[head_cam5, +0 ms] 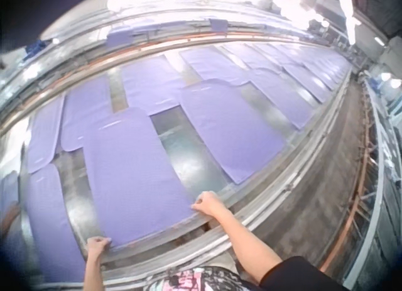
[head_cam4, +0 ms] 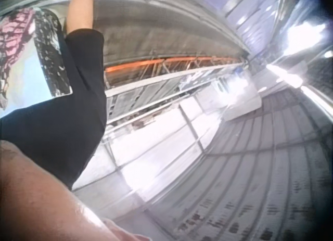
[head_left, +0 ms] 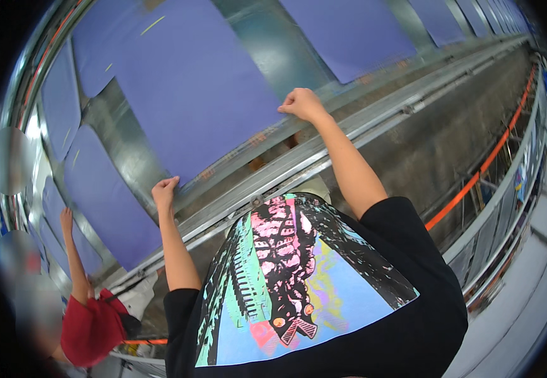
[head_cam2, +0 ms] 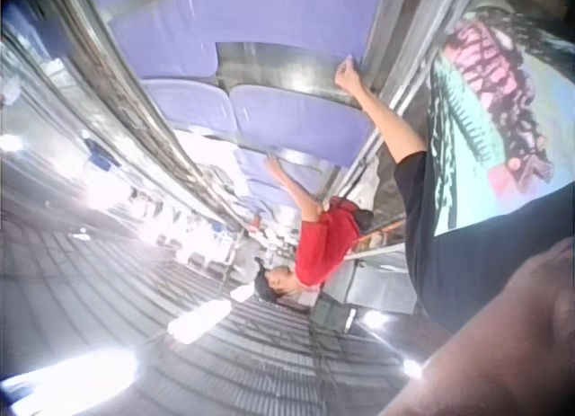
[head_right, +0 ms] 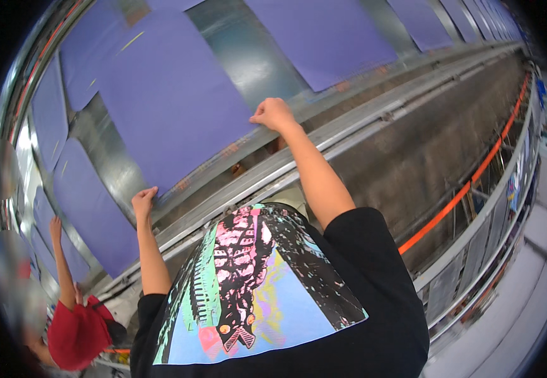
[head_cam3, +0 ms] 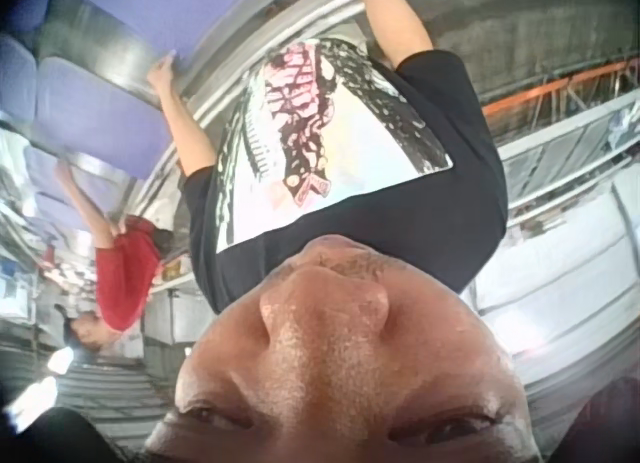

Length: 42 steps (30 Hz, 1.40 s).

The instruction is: The person aligns purple fabric pieces on a long conveyor table, then moves to a workbench to prepare a screen printing frame by applying masking tape and mixing a green liquid in a cup.

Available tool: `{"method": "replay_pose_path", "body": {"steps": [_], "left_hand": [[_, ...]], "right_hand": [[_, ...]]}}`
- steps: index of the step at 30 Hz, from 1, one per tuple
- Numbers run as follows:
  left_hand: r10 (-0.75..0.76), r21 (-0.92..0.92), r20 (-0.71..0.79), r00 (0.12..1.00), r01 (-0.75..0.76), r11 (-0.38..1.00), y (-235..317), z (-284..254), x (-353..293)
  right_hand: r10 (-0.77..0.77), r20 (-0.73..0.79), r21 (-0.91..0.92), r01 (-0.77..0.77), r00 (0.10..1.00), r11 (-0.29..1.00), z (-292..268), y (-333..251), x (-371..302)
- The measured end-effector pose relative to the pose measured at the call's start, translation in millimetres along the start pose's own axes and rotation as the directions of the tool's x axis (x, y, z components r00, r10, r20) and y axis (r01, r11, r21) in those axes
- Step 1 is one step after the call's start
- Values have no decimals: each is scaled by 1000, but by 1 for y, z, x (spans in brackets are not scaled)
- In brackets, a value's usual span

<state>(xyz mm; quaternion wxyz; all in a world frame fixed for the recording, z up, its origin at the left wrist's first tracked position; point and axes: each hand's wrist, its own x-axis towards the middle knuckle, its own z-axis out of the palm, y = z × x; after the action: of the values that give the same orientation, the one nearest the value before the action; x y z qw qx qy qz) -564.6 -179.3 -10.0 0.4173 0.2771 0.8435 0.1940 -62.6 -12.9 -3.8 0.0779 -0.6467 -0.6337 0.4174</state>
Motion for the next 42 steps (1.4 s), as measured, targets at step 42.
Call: {"method": "replay_pose_path", "body": {"steps": [42], "left_hand": [[79, 38, -148, 986, -74, 997, 4, 13, -17]], "right_hand": [[156, 205, 164, -191, 966, 968, -13, -11, 6]]}}
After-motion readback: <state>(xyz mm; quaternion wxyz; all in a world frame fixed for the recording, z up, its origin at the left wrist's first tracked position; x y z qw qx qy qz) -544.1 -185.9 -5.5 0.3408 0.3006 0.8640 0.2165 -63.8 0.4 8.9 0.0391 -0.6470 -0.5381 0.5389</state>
